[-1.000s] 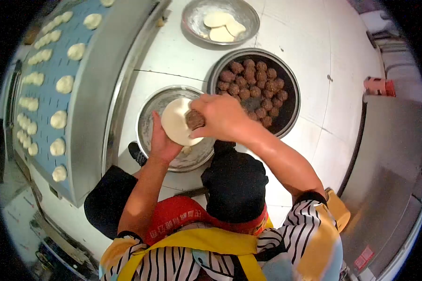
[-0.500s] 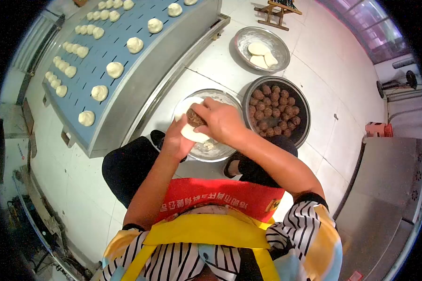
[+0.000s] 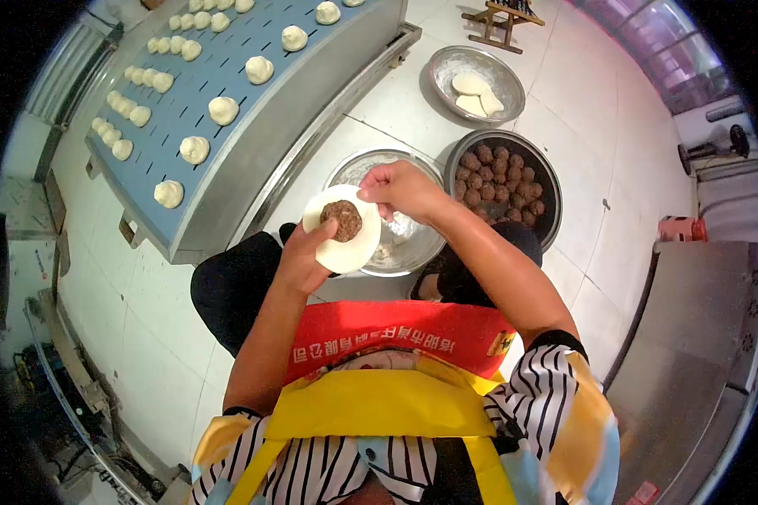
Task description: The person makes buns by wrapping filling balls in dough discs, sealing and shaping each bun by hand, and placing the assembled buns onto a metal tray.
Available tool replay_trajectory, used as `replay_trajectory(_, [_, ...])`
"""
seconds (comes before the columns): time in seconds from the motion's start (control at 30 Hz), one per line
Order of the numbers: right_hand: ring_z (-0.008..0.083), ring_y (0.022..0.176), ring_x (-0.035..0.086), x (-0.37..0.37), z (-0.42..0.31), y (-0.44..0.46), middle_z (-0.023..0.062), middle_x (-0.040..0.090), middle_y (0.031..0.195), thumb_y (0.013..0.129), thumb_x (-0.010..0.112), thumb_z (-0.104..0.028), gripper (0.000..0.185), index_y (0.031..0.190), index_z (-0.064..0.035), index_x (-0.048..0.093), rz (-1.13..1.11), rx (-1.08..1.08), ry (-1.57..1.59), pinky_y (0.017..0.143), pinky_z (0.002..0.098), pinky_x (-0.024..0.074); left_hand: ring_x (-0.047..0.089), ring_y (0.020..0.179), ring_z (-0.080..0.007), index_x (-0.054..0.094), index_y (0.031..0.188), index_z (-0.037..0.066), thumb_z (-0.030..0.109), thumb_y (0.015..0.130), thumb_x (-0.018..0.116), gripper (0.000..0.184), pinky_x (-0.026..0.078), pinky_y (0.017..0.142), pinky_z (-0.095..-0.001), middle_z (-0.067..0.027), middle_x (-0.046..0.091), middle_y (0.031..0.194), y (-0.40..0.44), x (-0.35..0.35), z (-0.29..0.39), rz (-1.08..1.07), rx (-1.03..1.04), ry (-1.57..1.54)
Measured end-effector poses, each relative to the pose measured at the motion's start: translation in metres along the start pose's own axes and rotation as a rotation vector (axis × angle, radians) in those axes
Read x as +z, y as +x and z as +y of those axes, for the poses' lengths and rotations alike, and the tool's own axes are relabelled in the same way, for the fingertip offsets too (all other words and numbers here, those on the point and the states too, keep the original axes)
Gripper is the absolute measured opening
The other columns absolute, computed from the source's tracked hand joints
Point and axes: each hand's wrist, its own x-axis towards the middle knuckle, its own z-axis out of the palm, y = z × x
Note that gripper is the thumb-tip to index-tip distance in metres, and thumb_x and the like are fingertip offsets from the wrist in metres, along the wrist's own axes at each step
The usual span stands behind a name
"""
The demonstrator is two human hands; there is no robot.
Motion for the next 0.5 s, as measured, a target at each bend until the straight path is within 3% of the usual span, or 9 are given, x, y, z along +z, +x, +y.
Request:
replay_trajectory(0.17, [0.0098, 0.050, 0.052, 0.008, -0.006, -0.007, 0.0025, 0.057, 0.065, 0.087, 0.064, -0.011, 0.012, 0.082, -0.0009, 0.059, -0.004, -0.080, 0.107, 0.046, 0.0240, 0.0416, 0.061, 0.100, -0.0205, 0.045, 0.127, 0.000, 0.012, 0.082, 0.067, 0.052, 0.051, 0.086, -0.0330, -0.0118, 0.059, 0.112, 0.002, 0.010, 0.001, 0.078, 0.020, 0.149])
replay_trajectory(0.33, [0.0094, 0.055, 0.054, 0.004, 0.002, -0.007, 0.0026, 0.057, 0.069, 0.085, 0.066, -0.008, 0.012, 0.082, -0.0001, 0.057, -0.029, -0.174, -0.098, 0.048, 0.0242, 0.0436, 0.061, 0.099, -0.0191, 0.045, 0.127, -0.001, 0.014, 0.083, 0.066, 0.051, 0.050, 0.085, -0.0318, -0.0114, 0.059, 0.111, 0.006, 0.008, 0.001, 0.028, -0.029, 0.233])
replay_trajectory(0.43, [0.0095, 0.056, 0.055, 0.009, 0.002, -0.011, 0.0023, 0.057, 0.072, 0.085, 0.067, -0.007, 0.012, 0.082, 0.0002, 0.058, 0.071, -0.221, -0.133, 0.050, 0.0241, 0.0451, 0.059, 0.103, -0.0211, 0.041, 0.131, 0.000, 0.016, 0.085, 0.066, 0.055, 0.051, 0.088, -0.0336, -0.0125, 0.056, 0.115, 0.006, 0.012, -0.005, 0.114, 0.100, 0.355])
replay_trajectory(0.5, [0.0098, 0.057, 0.056, 0.011, -0.006, -0.013, 0.0021, 0.057, 0.075, 0.084, 0.067, -0.005, 0.010, 0.082, 0.0003, 0.058, 0.094, -0.194, -0.137, 0.050, 0.0241, 0.0457, 0.059, 0.101, -0.0175, 0.044, 0.128, -0.001, 0.017, 0.085, 0.066, 0.051, 0.049, 0.087, -0.0304, -0.0108, 0.058, 0.112, 0.006, 0.014, -0.005, 0.115, 0.131, 0.379])
